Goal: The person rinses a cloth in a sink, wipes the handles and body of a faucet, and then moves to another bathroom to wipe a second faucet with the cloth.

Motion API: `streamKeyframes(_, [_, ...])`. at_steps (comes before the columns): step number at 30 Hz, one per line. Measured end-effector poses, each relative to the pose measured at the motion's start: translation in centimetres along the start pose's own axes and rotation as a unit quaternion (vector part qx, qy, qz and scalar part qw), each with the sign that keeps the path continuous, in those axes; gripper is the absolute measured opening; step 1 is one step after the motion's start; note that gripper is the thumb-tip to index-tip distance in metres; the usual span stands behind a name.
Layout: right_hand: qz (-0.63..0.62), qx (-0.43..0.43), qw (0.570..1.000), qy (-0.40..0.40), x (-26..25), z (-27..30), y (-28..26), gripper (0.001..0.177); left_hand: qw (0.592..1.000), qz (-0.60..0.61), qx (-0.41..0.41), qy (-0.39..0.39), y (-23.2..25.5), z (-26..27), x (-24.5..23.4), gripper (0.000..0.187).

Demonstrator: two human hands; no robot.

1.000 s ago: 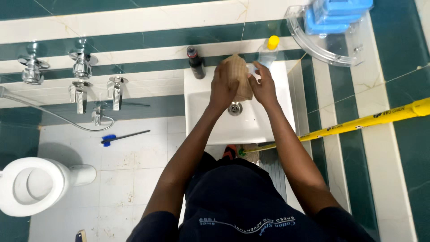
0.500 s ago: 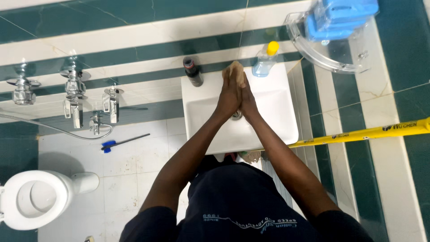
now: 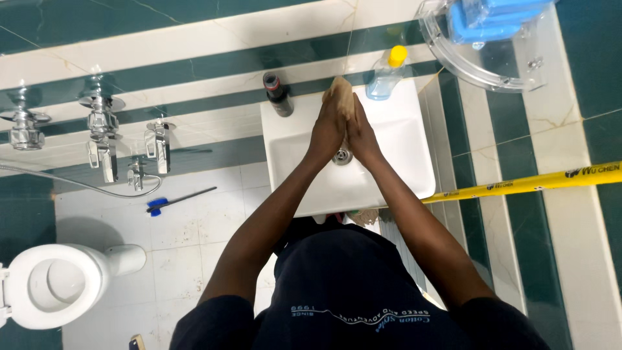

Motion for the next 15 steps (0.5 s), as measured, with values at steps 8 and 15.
streamKeyframes(8, [-0.062, 0.163, 0.984, -0.027, 0.5, -5.4, -0.6, 0.053, 0.989, -0.012, -0.136, -0.057, -2.9, -4.0, 0.2, 0.051])
streamKeyframes(15, [0.008, 0.049, 0.998, -0.042, -1.2, -2.5, -3.8, 0.064, 0.995, -0.012, -0.084, -0.046, -2.7, -0.8, -0.9, 0.059])
Point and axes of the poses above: each hand's wrist, its own z-axis away from the middle knuckle, its own x-axis out of the palm, y = z × x, the point moved 10 cm from there along -z, towards the middle knuckle, and after that the axes turned 13 degrees about y, right-handed, at the moved point
